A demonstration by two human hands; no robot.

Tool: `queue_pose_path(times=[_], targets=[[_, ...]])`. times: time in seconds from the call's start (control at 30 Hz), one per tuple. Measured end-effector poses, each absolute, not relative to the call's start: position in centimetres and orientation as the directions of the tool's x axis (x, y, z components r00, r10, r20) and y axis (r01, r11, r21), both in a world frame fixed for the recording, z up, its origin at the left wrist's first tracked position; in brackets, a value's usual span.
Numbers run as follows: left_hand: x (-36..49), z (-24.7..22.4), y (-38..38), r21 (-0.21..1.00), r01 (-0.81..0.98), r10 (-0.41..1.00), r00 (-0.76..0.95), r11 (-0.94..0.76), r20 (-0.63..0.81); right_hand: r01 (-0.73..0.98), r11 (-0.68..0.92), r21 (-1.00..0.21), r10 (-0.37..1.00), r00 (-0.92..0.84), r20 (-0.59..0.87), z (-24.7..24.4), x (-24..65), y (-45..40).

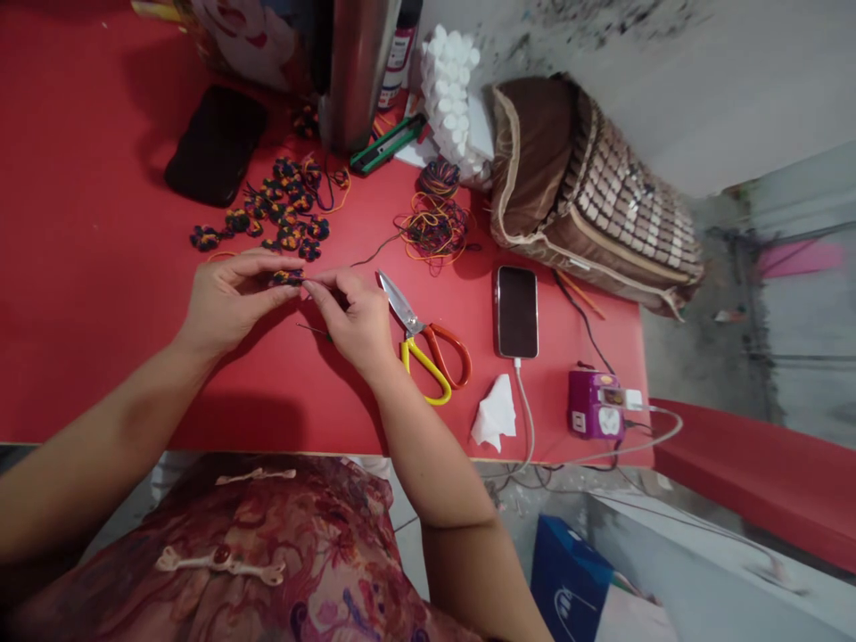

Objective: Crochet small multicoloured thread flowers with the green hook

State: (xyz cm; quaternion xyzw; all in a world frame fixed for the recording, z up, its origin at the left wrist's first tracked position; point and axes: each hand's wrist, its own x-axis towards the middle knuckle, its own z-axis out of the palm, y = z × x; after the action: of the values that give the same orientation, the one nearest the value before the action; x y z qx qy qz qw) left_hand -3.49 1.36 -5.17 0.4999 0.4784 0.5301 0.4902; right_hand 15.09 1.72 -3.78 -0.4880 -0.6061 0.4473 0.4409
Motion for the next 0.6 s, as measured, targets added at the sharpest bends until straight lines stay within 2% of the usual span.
queue_pose_path(times=[0.13,0.23,0.3,0.43,0.5,0.6], targets=[[-3.6,-5.4,1.5,0.979,0.091,0.976,-0.104,-0.181,0.191,0.264,0.329,-0.907,0.936,-0.221,0.275,-3.6,15.3,1.5],[-3.5,-5.5,1.5,0.962,0.136,0.955,-0.15,-0.237,0.257,0.285,0.381,-0.879,0.915,-0.254,0.314,-3.6,15.1,1.2],[-3.4,-5.5,1.4,0.958,0.149,0.951,-0.156,-0.244,0.267,0.258,0.299,-0.919,0.945,-0.216,0.247,-3.7,14.8,1.0],[-3.3,-5.2,1.1,0.952,0.161,0.95,-0.131,-0.261,0.283,0.073,0.024,-0.997,0.976,-0.218,0.008,-4.0,14.4,0.8],[-3.2,-5.1,1.0,0.951,0.164,0.953,-0.112,-0.263,0.283,0.043,-0.017,-0.999,0.973,-0.228,-0.026,-4.3,14.2,0.9],[-3.2,-5.0,0.9,0.957,0.167,0.962,-0.096,-0.237,0.255,0.073,0.026,-0.997,0.984,-0.176,0.013,-4.9,13.9,1.1]])
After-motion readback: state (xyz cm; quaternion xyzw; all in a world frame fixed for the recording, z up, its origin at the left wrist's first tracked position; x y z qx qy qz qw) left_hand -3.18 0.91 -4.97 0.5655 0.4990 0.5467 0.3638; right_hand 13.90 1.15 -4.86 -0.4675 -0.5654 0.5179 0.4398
